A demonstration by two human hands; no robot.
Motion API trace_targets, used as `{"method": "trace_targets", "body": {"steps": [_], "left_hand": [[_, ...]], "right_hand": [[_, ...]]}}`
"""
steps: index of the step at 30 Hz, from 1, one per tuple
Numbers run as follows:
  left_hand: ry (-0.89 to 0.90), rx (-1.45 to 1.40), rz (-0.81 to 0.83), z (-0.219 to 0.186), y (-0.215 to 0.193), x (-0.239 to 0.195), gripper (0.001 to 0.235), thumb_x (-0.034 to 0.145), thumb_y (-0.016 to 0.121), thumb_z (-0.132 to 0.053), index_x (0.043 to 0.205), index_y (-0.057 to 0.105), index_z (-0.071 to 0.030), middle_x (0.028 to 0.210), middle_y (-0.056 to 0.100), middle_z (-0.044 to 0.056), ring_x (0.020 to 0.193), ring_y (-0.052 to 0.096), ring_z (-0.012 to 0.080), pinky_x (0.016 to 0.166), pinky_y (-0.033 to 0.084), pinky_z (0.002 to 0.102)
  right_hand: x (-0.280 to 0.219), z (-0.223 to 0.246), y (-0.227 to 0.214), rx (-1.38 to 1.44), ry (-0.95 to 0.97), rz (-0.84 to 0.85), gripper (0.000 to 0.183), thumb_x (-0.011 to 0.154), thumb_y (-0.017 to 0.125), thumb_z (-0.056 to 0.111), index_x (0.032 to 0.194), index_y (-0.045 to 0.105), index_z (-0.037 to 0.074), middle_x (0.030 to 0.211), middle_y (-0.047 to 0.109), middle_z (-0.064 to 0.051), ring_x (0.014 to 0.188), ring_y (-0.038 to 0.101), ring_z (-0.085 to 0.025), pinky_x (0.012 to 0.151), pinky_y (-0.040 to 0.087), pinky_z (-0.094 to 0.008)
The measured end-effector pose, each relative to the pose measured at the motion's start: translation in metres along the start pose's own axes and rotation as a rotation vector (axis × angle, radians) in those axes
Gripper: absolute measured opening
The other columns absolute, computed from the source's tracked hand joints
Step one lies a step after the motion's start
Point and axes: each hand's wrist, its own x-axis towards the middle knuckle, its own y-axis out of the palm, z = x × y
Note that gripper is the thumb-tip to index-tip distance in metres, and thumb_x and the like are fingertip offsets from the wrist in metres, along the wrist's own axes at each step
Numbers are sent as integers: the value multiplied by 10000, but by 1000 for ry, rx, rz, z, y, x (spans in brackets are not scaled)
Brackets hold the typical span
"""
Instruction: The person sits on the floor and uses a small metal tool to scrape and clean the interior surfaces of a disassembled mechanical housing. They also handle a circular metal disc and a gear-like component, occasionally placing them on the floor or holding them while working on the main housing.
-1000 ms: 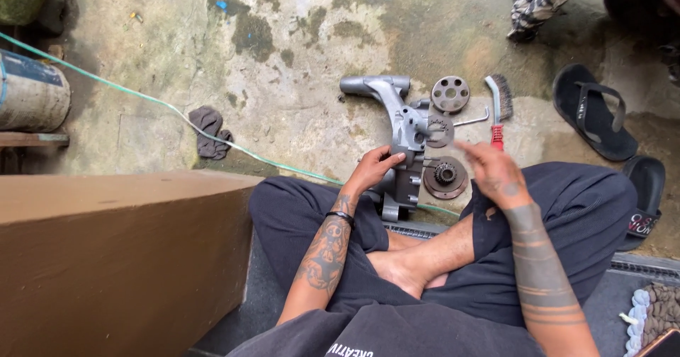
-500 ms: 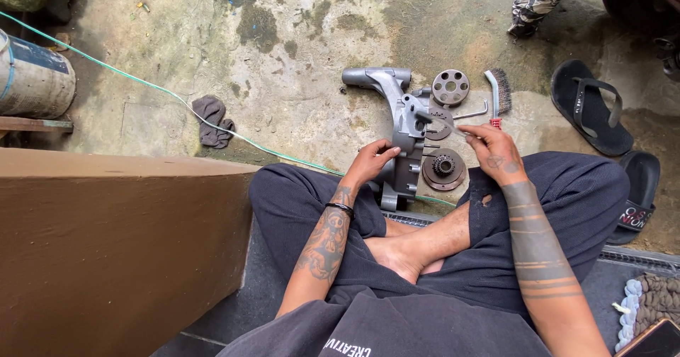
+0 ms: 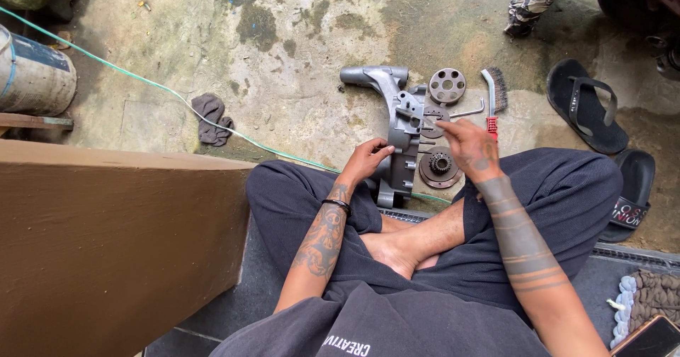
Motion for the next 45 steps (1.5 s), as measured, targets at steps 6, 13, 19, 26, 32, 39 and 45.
{"method": "trace_targets", "body": {"steps": [6,13,19,26,32,39,45], "left_hand": [[-8,7,11,-9,-1,-1,243,955,719,-375,1017,731,-140,981,748,83,1025,708,248,902,543,400],[8,17,28,-17,-3,-2,258,961,707,-364,1024,725,-115,997,750,112,1046,708,297,912,541,435],[-22,2,61,-23,-7,-2,239,959,709,-350,1010,723,-118,966,746,93,1012,716,265,859,553,394],[-40,-8,93,-26,-10,3,228,935,716,-323,999,719,-104,949,738,98,995,714,251,849,556,385],[-62,-11,105,-16,-8,7,218,927,726,-331,980,723,-120,901,720,58,941,711,194,797,555,332],[-65,-8,123,-26,-12,5,226,925,720,-335,988,722,-117,902,727,66,929,711,199,791,557,346],[-77,4,128,-27,-11,4,233,918,720,-344,986,723,-121,908,743,69,927,720,206,785,555,345]], "right_hand": [[-37,35,-22,-165,82,87,313,1063,540,237,1289,753,279,936,728,-41,854,729,-247,797,602,-408],[-33,69,-25,-169,3,-37,366,1101,472,147,1403,673,94,937,645,-108,792,704,-261,696,620,-404],[-69,61,1,-88,53,64,395,1032,504,148,1401,641,104,922,637,-159,816,721,-400,671,609,-530],[-67,67,29,-63,95,-39,371,1035,528,93,1386,643,57,943,615,-202,858,701,-429,652,600,-511],[-13,71,63,-293,8,-129,389,1024,533,101,1398,641,98,926,600,-108,670,723,-310,572,633,-433],[-77,71,31,-188,28,-42,417,1025,497,50,1429,599,41,979,609,-158,739,721,-380,593,628,-490],[-87,64,43,-257,26,-83,430,1016,520,84,1440,592,77,992,593,-143,681,715,-401,582,613,-532]]}}
